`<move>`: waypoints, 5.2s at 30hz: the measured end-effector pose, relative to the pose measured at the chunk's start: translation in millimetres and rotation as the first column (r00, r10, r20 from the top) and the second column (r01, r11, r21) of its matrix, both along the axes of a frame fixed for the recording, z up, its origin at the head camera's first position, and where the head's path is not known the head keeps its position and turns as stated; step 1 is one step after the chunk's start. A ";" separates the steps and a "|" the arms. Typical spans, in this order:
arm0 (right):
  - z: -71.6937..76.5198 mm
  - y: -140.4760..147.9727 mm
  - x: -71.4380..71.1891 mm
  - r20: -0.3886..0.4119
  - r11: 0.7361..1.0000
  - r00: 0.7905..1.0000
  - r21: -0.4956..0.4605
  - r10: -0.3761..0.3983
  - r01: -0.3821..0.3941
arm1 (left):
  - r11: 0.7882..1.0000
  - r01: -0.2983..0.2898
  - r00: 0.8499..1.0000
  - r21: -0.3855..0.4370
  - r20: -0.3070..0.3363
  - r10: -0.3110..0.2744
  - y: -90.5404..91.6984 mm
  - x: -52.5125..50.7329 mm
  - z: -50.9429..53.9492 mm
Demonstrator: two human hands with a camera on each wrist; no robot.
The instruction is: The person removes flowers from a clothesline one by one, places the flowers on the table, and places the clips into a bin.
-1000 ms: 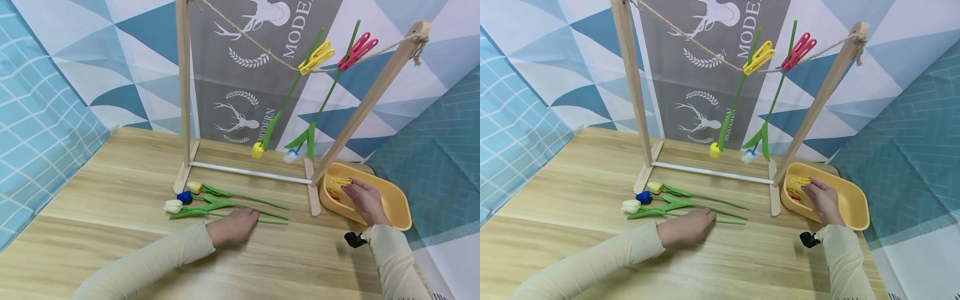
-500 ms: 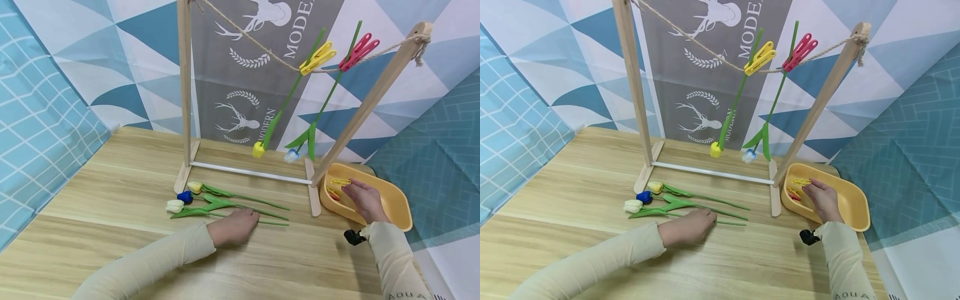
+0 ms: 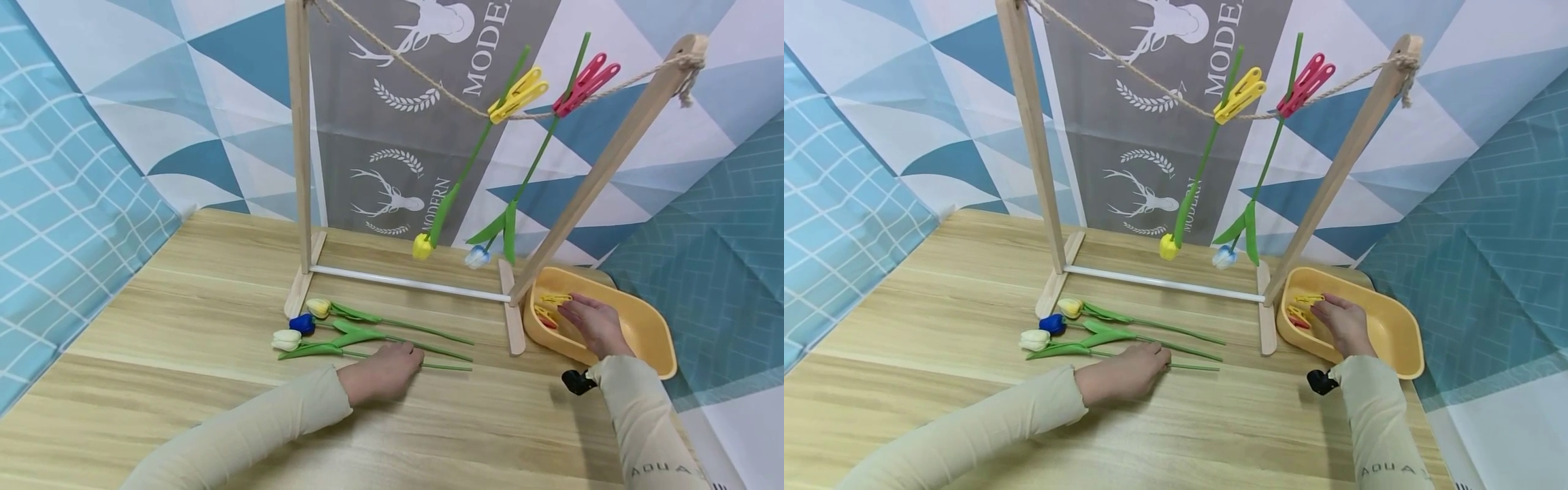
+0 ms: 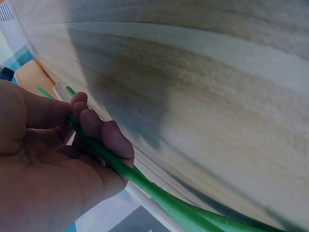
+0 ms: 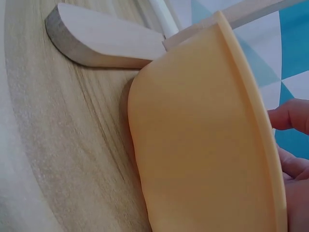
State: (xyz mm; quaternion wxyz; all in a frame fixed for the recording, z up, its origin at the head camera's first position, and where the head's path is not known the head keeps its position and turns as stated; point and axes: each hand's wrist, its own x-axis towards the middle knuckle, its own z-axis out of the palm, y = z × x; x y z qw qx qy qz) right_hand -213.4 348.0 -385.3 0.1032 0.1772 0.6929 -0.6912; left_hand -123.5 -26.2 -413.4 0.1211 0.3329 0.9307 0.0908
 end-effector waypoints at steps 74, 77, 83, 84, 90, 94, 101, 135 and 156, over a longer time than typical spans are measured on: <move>-19.3 25.4 -22.2 0.186 0.925 0.971 0.318 0.152 -0.206 | 0.994 0.026 0.993 0.104 -0.118 -0.013 -3.5 -3.8 -2.8; -20.2 26.1 -23.1 0.188 0.922 0.969 0.323 0.159 -0.214 | 0.994 0.026 0.993 0.102 -0.120 -0.013 -3.6 -4.1 -3.7; -20.6 26.9 -22.9 0.188 0.924 0.969 0.317 0.159 -0.214 | 0.994 0.028 0.992 0.103 -0.125 -0.015 -3.7 -4.0 -4.6; -20.7 26.9 -23.1 0.189 0.923 0.969 0.320 0.159 -0.214 | 0.994 0.028 0.992 0.104 -0.123 -0.015 -3.9 -3.8 -4.4; -21.0 26.2 -23.2 0.177 0.919 0.972 0.336 0.153 -0.206 | 0.992 0.021 0.994 0.127 -0.108 -0.007 -6.0 -2.8 -1.4; -16.9 24.8 -21.2 0.136 0.924 0.983 0.344 0.127 -0.167 | 0.985 -0.012 0.998 0.175 -0.062 0.023 -9.3 -3.5 1.2; 3.4 16.2 -10.9 0.068 0.881 0.986 0.441 0.154 -0.169 | 0.968 -0.061 0.997 0.244 -0.027 0.070 -16.9 -11.7 7.4; 152.7 -109.5 22.1 -0.526 0.953 0.824 0.299 0.210 -0.052 | 0.437 -0.161 0.940 0.885 0.003 0.341 -40.4 -61.9 132.6; 199.5 -165.5 12.1 -0.698 0.981 0.696 0.185 0.168 -0.052 | 0.300 -0.119 0.953 0.946 0.025 0.301 -7.9 -85.3 181.2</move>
